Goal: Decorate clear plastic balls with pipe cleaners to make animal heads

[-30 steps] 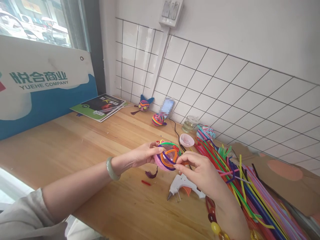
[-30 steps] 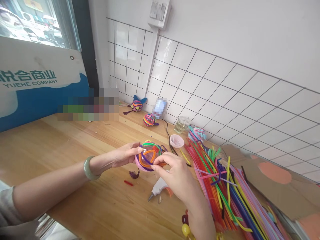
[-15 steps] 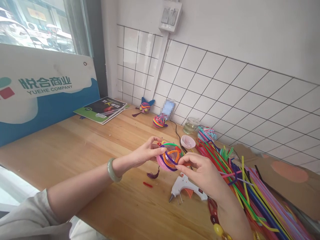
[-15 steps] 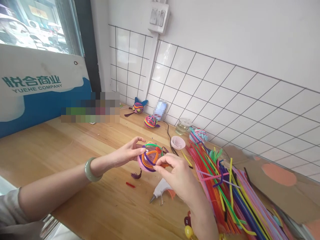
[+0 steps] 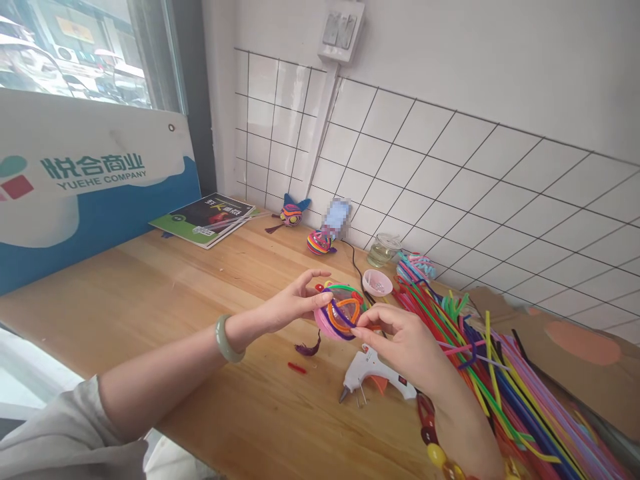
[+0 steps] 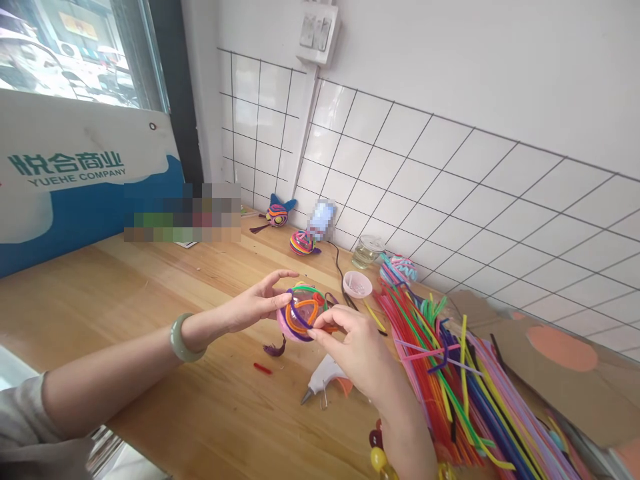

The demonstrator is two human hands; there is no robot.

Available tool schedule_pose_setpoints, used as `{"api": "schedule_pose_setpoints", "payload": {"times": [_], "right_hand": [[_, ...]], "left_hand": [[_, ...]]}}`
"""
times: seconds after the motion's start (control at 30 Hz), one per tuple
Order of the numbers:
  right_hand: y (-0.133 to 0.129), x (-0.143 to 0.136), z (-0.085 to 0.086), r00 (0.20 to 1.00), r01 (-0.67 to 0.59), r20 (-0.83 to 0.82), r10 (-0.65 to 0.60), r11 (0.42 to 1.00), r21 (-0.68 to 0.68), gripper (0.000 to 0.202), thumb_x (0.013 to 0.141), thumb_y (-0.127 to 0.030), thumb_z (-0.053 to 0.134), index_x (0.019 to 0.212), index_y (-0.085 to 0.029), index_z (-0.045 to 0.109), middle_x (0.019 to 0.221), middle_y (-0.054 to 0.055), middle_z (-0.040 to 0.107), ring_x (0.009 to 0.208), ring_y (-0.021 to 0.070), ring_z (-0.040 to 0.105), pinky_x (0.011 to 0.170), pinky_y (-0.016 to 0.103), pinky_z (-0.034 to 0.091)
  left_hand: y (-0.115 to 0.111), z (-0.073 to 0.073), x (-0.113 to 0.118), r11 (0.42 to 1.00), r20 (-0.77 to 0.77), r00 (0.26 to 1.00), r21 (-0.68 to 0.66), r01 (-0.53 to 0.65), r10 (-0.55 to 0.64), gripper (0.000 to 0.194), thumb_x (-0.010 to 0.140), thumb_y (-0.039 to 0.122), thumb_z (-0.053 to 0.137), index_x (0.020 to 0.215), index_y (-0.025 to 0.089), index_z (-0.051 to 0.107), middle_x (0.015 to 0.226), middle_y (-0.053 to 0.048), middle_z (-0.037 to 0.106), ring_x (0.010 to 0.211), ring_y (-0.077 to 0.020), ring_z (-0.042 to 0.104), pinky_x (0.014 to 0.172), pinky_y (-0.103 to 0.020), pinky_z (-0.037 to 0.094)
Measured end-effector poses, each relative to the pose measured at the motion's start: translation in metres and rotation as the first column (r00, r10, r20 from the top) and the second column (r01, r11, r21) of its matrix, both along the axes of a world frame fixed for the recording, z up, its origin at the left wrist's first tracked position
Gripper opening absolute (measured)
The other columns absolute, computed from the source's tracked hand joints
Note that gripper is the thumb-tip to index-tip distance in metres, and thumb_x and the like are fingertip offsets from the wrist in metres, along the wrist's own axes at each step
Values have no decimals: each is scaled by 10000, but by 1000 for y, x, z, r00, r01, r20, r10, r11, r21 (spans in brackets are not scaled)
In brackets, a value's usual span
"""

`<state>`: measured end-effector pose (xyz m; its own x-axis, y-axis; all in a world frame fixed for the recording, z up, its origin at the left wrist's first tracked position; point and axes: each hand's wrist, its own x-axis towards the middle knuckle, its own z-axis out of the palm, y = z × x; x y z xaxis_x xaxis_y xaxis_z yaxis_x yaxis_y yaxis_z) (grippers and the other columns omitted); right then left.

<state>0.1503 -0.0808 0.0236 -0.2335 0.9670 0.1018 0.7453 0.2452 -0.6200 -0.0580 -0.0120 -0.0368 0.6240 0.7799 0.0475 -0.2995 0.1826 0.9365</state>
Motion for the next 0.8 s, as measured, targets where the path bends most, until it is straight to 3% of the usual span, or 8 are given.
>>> {"api": "schedule_pose_setpoints", "payload": {"times": [0.23, 0.5, 0.63, 0.8], "right_hand": [[-1, 0, 1, 1000, 1, -22, -2, 1000, -26, 161, 842, -345, 601, 753, -222, 653, 799, 11, 679, 715, 165, 619, 657, 269, 475], [-4, -3, 4, 1000, 22, -4, -22, 1000, -8, 161, 850, -348, 598, 763, -226, 658, 788, 10, 678, 659, 154, 598, 578, 260, 445], [-4, 0, 1, 999, 30, -20, -31, 999, -34, 162, 851, -364, 598, 781, -230, 659, 792, 13, 683, 674, 161, 603, 601, 270, 459], [-3, 1, 0, 1000, 10, -19, -11, 1000, -13, 191, 857, -382, 589, 767, -228, 657, 804, 26, 685, 728, 183, 626, 644, 289, 479]], "left_hand": [[0, -5, 0, 998, -4, 1000, 57, -1, 1, 840, 814, 525, 670, 1481, 232, 253, 1237, -168, 638, 944, -240, 682, 825, -410, 539], [-2, -4, -2, 996, -7, 1000, 90, 11, -11, 953, 763, 652, 635, 1516, 217, 244, 1253, -174, 638, 1008, -277, 674, 822, -395, 541], [2, -10, -1, 981, -11, 998, 182, 70, -69, 1016, 695, 514, 785, 1508, 206, 260, 1349, -203, 567, 1168, -312, 598, 908, -412, 512], [2, -10, 2, 984, 23, 997, 166, 69, -74, 932, 650, 341, 857, 1441, 200, 385, 1354, -177, 573, 1231, -309, 560, 995, -428, 471]]}}
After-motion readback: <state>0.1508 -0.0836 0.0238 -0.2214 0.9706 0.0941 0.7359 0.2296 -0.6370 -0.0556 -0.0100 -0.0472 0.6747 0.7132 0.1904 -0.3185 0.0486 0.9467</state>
